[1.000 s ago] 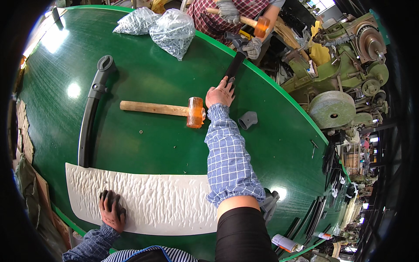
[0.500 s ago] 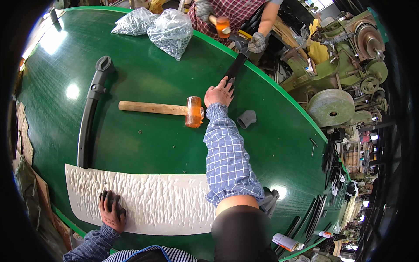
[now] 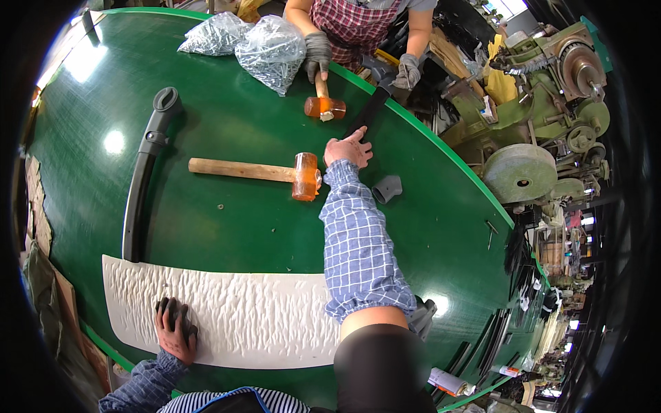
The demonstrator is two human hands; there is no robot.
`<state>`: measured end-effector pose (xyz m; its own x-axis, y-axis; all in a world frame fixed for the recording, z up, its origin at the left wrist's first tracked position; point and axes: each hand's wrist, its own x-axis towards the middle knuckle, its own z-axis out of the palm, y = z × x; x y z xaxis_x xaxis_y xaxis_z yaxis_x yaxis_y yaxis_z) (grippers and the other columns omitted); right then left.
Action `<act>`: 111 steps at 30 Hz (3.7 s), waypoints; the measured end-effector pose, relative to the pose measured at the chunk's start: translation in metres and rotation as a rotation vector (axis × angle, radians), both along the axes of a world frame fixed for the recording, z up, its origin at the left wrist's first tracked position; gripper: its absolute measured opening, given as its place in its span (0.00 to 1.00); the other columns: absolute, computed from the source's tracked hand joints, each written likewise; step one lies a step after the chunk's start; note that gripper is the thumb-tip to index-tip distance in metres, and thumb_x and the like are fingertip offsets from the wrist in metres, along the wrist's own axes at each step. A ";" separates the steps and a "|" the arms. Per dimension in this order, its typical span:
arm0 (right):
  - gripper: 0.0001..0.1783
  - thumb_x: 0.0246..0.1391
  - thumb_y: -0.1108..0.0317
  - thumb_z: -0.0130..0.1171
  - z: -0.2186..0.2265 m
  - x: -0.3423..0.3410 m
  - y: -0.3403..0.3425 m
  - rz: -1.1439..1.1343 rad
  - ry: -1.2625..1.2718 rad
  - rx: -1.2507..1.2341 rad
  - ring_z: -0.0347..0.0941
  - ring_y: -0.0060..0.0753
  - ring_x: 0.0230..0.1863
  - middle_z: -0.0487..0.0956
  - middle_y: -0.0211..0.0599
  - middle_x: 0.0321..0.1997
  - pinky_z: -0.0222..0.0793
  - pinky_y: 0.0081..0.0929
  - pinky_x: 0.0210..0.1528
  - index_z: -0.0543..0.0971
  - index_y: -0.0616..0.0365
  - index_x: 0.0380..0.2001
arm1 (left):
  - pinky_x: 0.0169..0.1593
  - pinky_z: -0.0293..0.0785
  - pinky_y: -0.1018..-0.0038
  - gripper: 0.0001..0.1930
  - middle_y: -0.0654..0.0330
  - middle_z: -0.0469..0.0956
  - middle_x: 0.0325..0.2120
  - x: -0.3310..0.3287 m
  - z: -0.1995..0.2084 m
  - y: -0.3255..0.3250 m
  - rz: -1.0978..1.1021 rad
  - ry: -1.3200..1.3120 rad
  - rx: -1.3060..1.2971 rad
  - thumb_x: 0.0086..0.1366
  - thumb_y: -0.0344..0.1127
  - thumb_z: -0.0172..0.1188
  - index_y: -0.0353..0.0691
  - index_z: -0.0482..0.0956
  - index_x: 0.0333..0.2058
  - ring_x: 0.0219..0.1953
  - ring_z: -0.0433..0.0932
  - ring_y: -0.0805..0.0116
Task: The person assembles metal pipe components on a green workbench. They pick up and align parts, use a mallet to tap joints, and handle a spray can and pliers while working alongside another person.
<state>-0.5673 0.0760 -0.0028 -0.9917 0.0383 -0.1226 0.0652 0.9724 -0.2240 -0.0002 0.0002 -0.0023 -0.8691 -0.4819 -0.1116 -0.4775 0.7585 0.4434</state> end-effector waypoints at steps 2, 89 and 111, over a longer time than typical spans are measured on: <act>0.53 0.52 0.55 0.59 -0.002 -0.010 0.008 0.028 0.025 -0.014 0.63 0.57 0.64 0.63 0.59 0.66 0.63 0.46 0.66 0.43 0.54 0.75 | 0.70 0.49 0.39 0.29 0.41 0.62 0.62 0.001 0.000 0.000 0.002 0.011 0.006 0.54 0.35 0.59 0.37 0.73 0.57 0.67 0.56 0.34; 0.51 0.57 0.58 0.58 -0.013 -0.002 0.030 0.145 0.270 -0.028 0.69 0.55 0.60 0.63 0.64 0.64 0.70 0.44 0.61 0.40 0.47 0.75 | 0.69 0.49 0.38 0.32 0.42 0.61 0.63 0.002 -0.003 0.000 -0.007 0.001 -0.026 0.51 0.34 0.61 0.38 0.72 0.58 0.67 0.56 0.33; 0.51 0.56 0.59 0.58 -0.025 -0.011 0.042 0.180 0.260 -0.258 0.65 0.57 0.63 0.65 0.64 0.63 0.65 0.46 0.65 0.40 0.51 0.75 | 0.68 0.51 0.39 0.31 0.41 0.61 0.63 0.001 -0.003 0.002 -0.019 0.016 -0.053 0.52 0.34 0.61 0.37 0.71 0.58 0.67 0.56 0.32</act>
